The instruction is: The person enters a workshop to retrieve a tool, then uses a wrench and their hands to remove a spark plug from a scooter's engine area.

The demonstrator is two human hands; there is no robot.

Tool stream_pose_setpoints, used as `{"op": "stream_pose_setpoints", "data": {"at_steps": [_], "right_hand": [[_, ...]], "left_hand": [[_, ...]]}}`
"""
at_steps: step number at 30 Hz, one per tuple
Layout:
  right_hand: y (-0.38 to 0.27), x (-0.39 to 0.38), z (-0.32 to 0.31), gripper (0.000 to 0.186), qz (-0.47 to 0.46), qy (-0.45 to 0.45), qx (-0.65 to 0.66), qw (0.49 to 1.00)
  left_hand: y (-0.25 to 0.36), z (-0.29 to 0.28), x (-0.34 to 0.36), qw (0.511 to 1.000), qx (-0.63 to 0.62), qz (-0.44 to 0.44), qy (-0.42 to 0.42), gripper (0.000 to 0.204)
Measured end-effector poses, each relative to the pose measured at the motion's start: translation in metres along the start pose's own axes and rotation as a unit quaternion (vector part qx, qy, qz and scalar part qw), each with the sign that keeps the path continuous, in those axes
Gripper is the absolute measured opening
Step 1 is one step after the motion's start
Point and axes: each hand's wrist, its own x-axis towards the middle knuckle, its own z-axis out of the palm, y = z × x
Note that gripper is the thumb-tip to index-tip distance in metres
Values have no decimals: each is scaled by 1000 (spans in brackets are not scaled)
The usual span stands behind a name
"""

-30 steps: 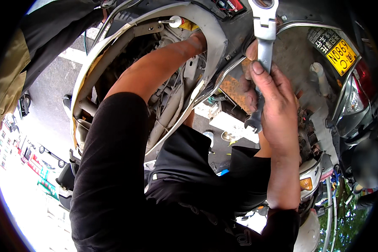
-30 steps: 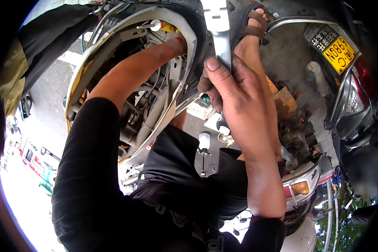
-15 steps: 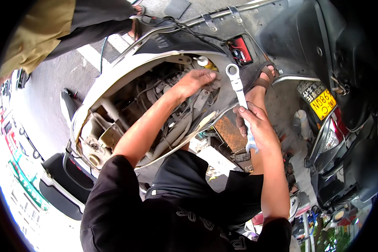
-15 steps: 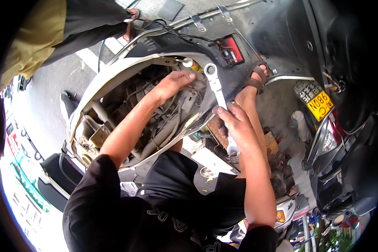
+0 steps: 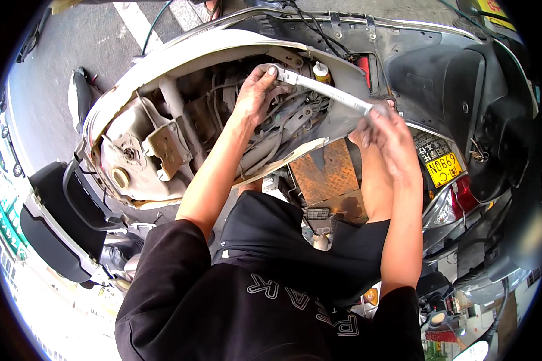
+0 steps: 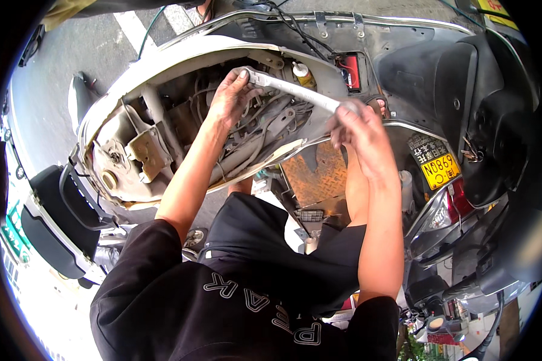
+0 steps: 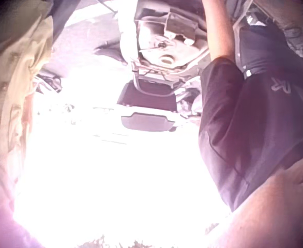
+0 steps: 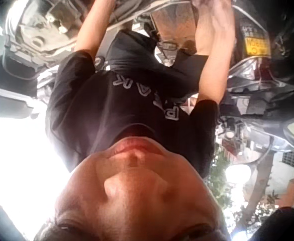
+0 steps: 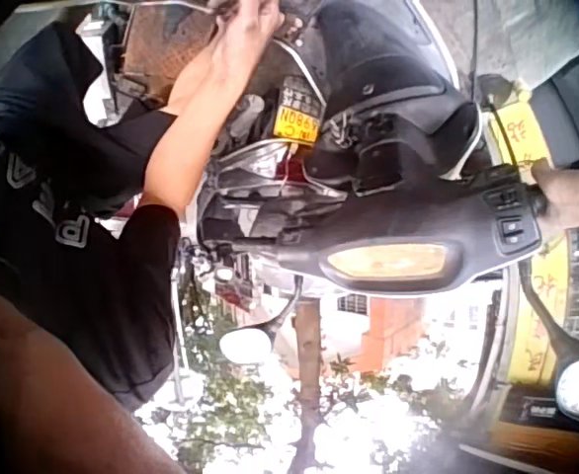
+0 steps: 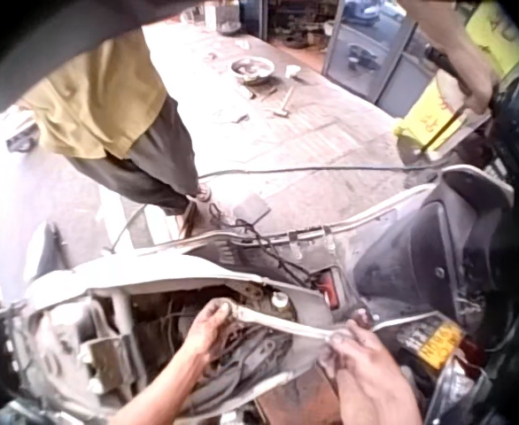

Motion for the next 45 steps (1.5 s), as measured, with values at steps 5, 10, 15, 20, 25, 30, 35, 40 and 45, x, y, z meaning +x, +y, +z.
{"op": "stream_pose_setpoints", "data": {"at_steps": [5,10,15,20,25,30,35,40,45], "right_hand": [[-9,10,10,30,-20,41,178,983],[-8,16,29,27,-25,60,33,997],[13,23,54,17,-85,87,-317,941],[37,38,43,23,-58,131,-301,943],[82,81,39,21,-120,162,-453,868],[111,119,53,19,-14,242,-329,913],[134,150,26,18,-71,238,-409,878],[122,147,31,17,3,220,-295,930],[110,136,36,20,21,237,-292,926]], "left_hand": [[-15,-6,-34,942,319,102,0,16],[-27,-11,-55,740,635,218,-38,24],[-5,-15,-60,761,611,216,28,28],[98,9,-100,746,572,318,124,21],[184,-11,-107,596,687,372,186,22],[235,-66,-45,576,770,240,133,40],[231,-102,-24,552,769,302,-110,32],[231,-93,-25,528,800,274,-79,35],[228,-98,-24,509,808,281,-90,35]]}}
